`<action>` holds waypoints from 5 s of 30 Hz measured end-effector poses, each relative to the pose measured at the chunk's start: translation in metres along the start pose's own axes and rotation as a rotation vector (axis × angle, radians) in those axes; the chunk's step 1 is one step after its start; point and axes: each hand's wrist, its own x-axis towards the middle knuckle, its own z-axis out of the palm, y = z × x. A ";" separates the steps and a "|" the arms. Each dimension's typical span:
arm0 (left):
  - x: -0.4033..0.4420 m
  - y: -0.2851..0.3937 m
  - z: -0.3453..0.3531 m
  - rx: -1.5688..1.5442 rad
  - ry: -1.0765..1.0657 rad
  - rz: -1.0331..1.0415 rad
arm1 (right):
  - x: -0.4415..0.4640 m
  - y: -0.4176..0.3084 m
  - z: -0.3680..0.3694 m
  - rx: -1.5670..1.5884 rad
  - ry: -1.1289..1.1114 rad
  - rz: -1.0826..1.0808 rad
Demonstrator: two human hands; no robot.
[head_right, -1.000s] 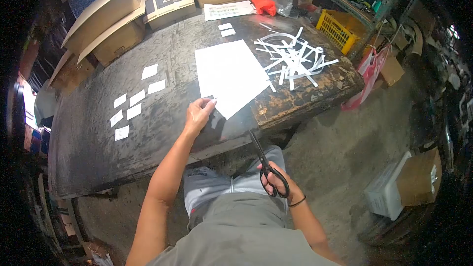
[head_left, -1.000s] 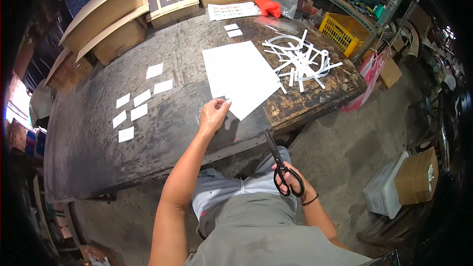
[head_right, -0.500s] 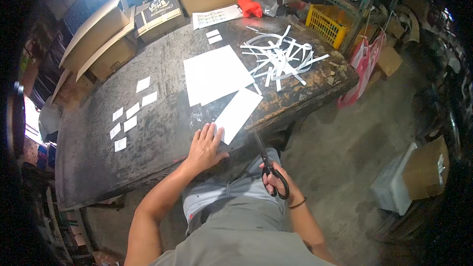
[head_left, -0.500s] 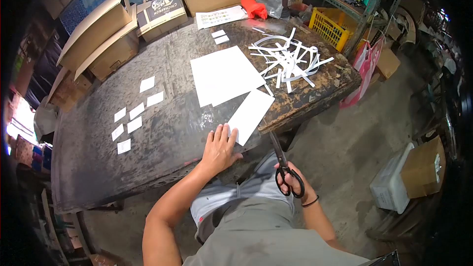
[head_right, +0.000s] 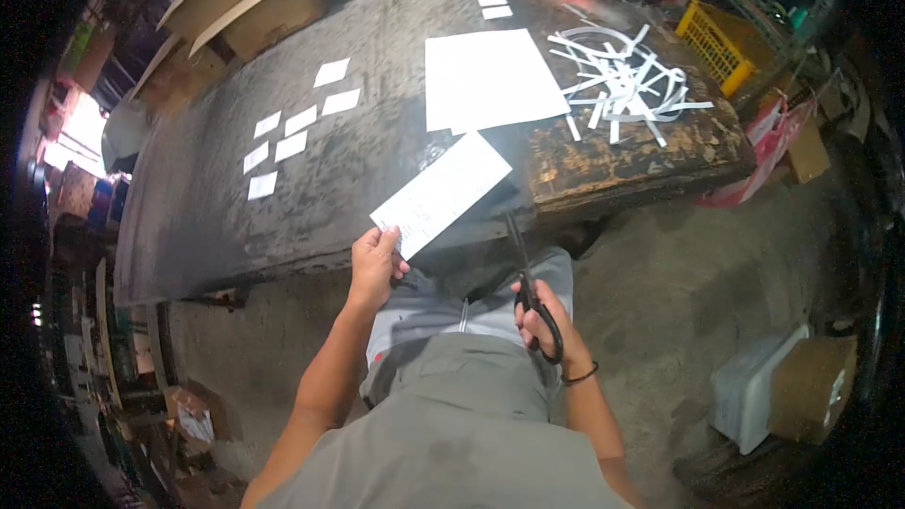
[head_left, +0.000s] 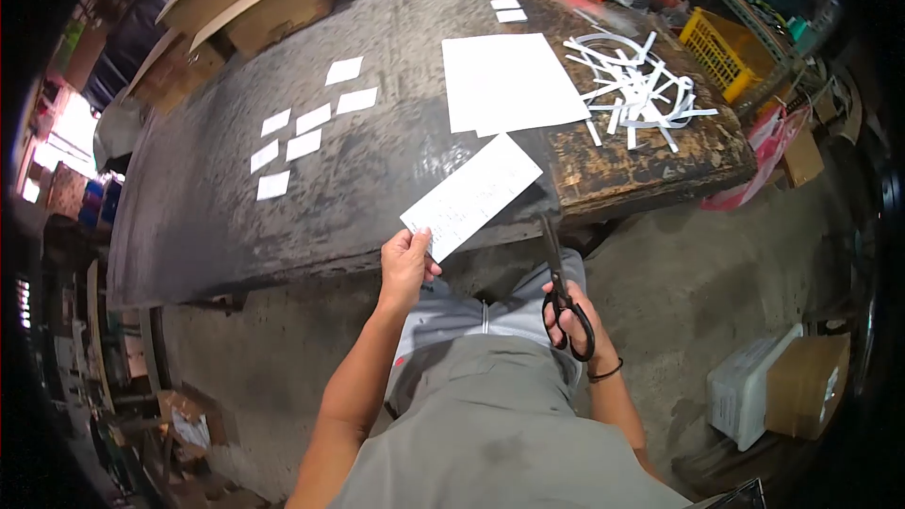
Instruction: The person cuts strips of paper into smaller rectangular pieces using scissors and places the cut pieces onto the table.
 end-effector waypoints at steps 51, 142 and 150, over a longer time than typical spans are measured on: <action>-0.011 -0.039 0.022 -0.500 -0.092 -0.105 | 0.038 0.012 0.066 -0.579 -0.083 0.191; -0.018 -0.026 0.025 -0.351 -0.089 -0.137 | 0.037 0.010 0.074 -0.651 -0.049 0.130; -0.018 -0.028 0.026 -0.362 -0.091 -0.135 | 0.038 0.010 0.076 -0.713 -0.018 0.023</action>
